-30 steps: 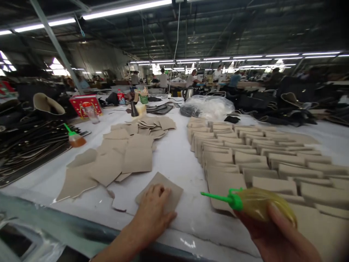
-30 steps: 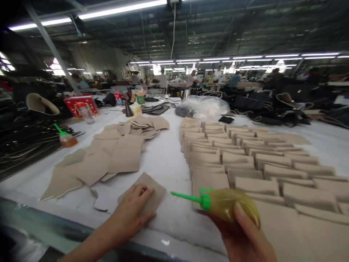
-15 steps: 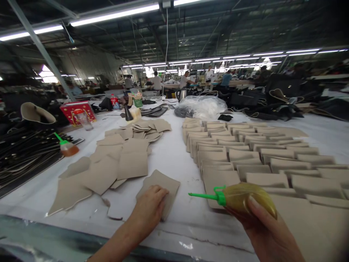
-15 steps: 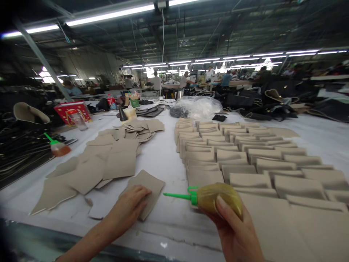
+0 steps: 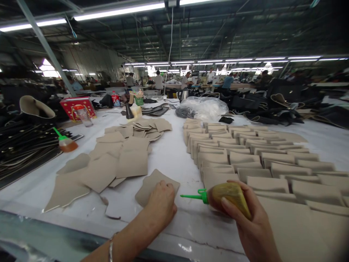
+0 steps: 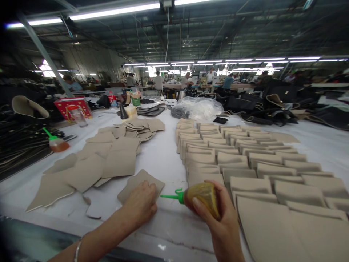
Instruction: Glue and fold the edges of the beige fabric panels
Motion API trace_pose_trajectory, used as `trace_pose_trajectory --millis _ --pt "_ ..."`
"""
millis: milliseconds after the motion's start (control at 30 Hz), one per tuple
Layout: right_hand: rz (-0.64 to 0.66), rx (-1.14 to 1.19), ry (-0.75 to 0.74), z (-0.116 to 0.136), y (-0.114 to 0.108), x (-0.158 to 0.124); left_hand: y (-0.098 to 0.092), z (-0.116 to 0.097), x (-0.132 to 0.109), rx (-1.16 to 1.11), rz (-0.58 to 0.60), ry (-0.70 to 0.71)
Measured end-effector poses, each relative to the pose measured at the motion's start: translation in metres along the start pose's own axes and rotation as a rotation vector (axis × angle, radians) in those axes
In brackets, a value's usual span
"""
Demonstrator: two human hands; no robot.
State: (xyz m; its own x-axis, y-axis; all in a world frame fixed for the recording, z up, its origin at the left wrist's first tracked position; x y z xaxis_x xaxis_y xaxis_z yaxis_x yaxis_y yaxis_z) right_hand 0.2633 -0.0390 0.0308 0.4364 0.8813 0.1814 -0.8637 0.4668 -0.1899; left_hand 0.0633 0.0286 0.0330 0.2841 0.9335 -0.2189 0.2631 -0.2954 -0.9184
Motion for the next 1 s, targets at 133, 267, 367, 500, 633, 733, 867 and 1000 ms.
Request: trace_pose_trajectory --millis 133,267,367,500,633,733,867,1000 --pt "-0.013 -0.139 -0.06 -0.002 -0.001 0.002 0.001 -0.005 0.001 0.025 -0.017 0.01" --pt "-0.01 -0.155 -0.11 -0.002 0.0 0.005 -0.006 0.005 0.003 0.037 0.01 0.096" --pt "0.01 -0.197 -0.141 0.001 0.004 0.007 -0.015 0.016 0.008 0.01 0.027 0.17" --pt "0.005 -0.254 -0.158 0.005 0.014 0.01 -0.019 0.022 0.013 -0.031 0.049 0.216" --pt "0.045 -0.319 -0.245 0.003 0.024 0.014 -0.015 0.025 0.015 -0.104 0.039 0.226" --pt "0.102 -0.359 -0.293 -0.001 0.03 0.018 -0.012 0.029 0.016 -0.149 0.046 0.246" --pt "0.108 -0.423 -0.346 -0.003 0.036 0.023 -0.007 0.032 0.017 -0.168 0.021 0.274" --pt "0.079 -0.493 -0.452 -0.001 0.04 0.024 -0.005 0.031 0.018 -0.141 0.011 0.269"
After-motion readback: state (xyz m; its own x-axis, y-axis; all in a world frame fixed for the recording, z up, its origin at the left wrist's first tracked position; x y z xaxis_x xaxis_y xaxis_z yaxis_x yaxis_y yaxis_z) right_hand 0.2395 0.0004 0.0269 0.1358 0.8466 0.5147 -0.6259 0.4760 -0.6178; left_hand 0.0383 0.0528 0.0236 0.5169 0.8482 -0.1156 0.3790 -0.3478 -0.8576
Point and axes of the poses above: each hand's wrist, its own x-axis towards the middle knuckle, its own y-axis out of the palm, z = x × y, the point moved 1 cm from there along x, towards the middle knuckle, and after that the axes turned 12 degrees about -x, right-handed, at the moved point
